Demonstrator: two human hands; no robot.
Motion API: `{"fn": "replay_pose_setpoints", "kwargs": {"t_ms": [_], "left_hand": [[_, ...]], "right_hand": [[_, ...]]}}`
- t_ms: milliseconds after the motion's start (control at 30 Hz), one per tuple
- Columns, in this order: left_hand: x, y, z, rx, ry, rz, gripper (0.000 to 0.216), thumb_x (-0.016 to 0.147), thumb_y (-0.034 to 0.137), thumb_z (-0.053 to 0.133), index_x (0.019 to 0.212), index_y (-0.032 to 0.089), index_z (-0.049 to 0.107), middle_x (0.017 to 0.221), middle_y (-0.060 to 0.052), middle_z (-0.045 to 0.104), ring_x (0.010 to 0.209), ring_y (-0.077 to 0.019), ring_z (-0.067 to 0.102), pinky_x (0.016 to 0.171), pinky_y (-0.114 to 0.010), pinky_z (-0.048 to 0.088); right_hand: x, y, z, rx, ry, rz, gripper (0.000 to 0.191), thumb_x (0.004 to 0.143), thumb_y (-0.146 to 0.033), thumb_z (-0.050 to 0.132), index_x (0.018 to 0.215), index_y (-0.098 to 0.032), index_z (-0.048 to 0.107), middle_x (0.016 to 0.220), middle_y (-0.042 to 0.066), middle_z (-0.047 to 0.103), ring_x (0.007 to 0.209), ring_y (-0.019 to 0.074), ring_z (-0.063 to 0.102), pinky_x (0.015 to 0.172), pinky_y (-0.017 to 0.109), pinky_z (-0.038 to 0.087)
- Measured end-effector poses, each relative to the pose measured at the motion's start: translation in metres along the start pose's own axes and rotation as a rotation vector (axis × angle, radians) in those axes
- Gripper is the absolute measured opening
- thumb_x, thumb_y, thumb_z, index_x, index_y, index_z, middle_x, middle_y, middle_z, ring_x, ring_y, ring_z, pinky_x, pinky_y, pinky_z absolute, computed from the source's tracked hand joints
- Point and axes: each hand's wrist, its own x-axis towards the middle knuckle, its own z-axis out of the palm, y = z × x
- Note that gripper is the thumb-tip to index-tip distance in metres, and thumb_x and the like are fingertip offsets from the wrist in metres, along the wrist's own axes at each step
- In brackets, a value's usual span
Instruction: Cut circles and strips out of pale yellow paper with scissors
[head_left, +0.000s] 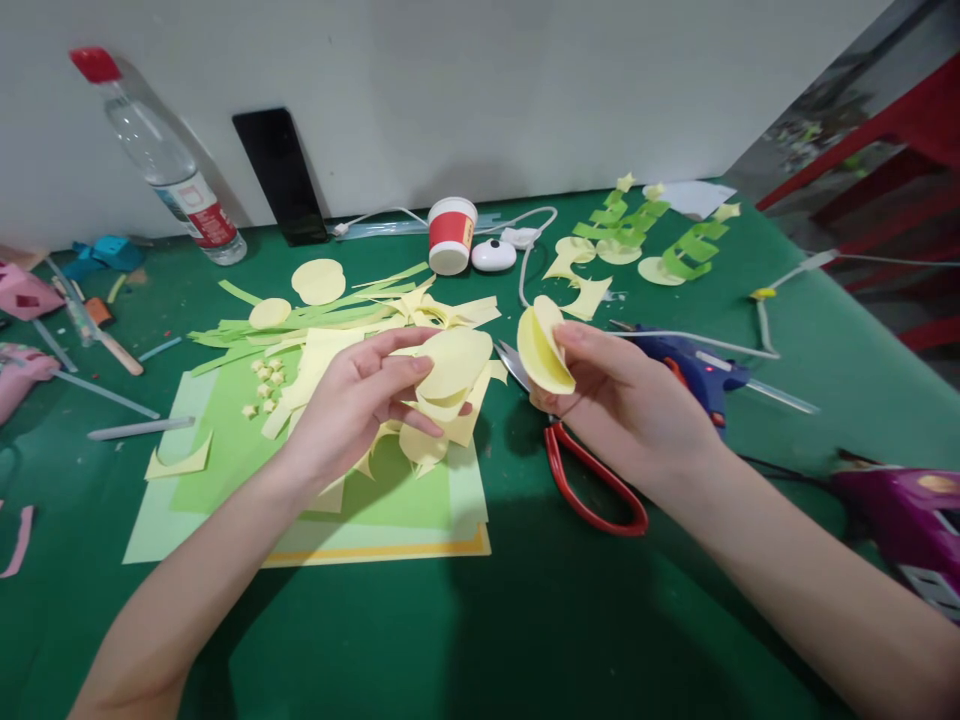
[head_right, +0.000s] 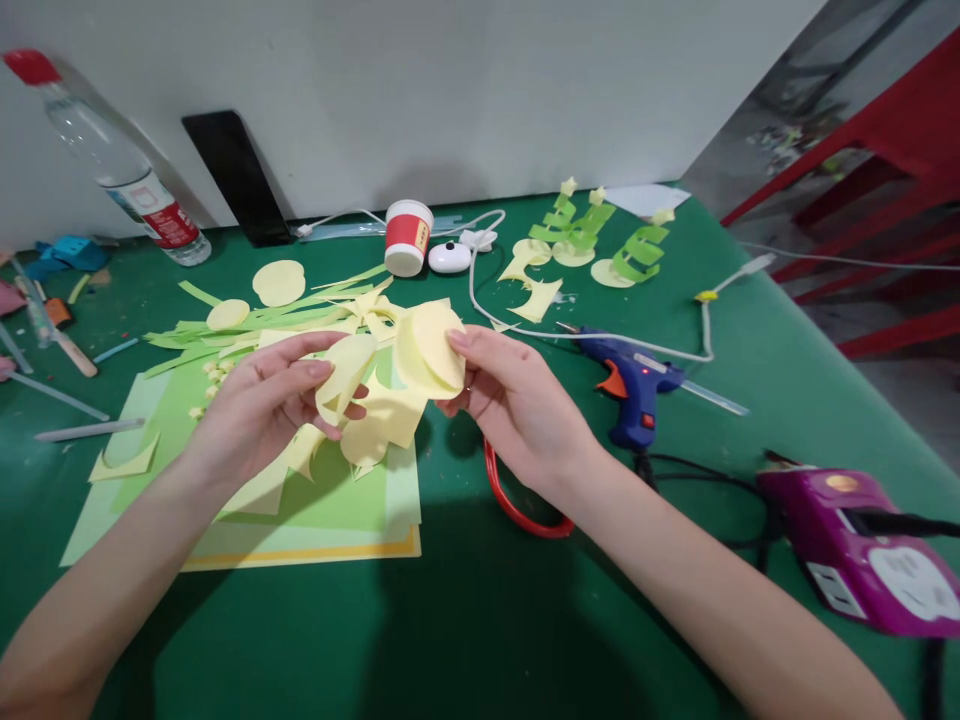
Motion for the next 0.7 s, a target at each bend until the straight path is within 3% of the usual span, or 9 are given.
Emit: {"fn": "replay_pose_setpoints", "kwargs": {"t_ms": [100, 267, 433, 533, 700], "left_hand": [[0.001, 0.001, 0.000, -0.031, 0.064, 0.060, 0.018, 0.072, 0.013, 0.065, 0.090, 0.015, 0.066, 0.068, 0.002, 0.062, 0.057, -0.0085, 0.060, 0.053, -0.019, 0.056], [0.001, 0.000, 0.000, -0.064, -0.010, 0.071, 0.008, 0.075, 0.013, 0.063, 0.076, 0.018, 0.069, 0.067, 0.004, 0.062, 0.062, -0.0070, 0.061, 0.061, -0.018, 0.055], [-0.004, 0.001, 0.001, 0.129, -0.068, 0.129, 0.010, 0.078, 0.015, 0.062, 0.078, 0.020, 0.071, 0.102, 0.000, 0.066, 0.098, -0.0130, 0.059, 0.079, -0.019, 0.051], [-0.006, 0.001, 0.001, 0.197, -0.119, 0.194, 0.011, 0.078, 0.015, 0.063, 0.077, 0.021, 0.072, 0.116, 0.001, 0.061, 0.112, -0.0145, 0.052, 0.087, -0.019, 0.047], [-0.010, 0.001, 0.000, 0.205, -0.189, 0.276, 0.017, 0.080, 0.013, 0.060, 0.081, 0.024, 0.072, 0.112, 0.003, 0.062, 0.111, -0.0137, 0.052, 0.093, -0.023, 0.045]], "right_hand": [[-0.002, 0.001, 0.000, -0.044, 0.012, -0.039, 0.007, 0.071, -0.024, 0.066, 0.065, -0.021, 0.068, 0.062, -0.002, 0.055, 0.052, 0.0072, 0.048, 0.041, 0.016, 0.043], [-0.006, 0.002, -0.002, -0.219, 0.022, -0.222, 0.009, 0.074, -0.022, 0.066, 0.069, -0.025, 0.073, 0.076, -0.001, 0.064, 0.058, 0.0084, 0.051, 0.046, 0.018, 0.047], [-0.011, 0.001, -0.002, -0.438, 0.033, -0.421, 0.019, 0.077, -0.015, 0.062, 0.071, -0.029, 0.073, 0.088, -0.002, 0.063, 0.055, 0.0074, 0.055, 0.049, 0.022, 0.050], [-0.016, -0.002, 0.001, -0.470, 0.049, -0.423, 0.020, 0.076, -0.013, 0.062, 0.068, -0.029, 0.071, 0.080, -0.003, 0.064, 0.045, 0.0069, 0.057, 0.044, 0.023, 0.051], [-0.020, -0.004, 0.006, -0.389, 0.107, -0.368, 0.013, 0.071, -0.015, 0.067, 0.079, -0.025, 0.070, 0.066, -0.004, 0.066, 0.039, 0.0089, 0.057, 0.035, 0.021, 0.051]]}}
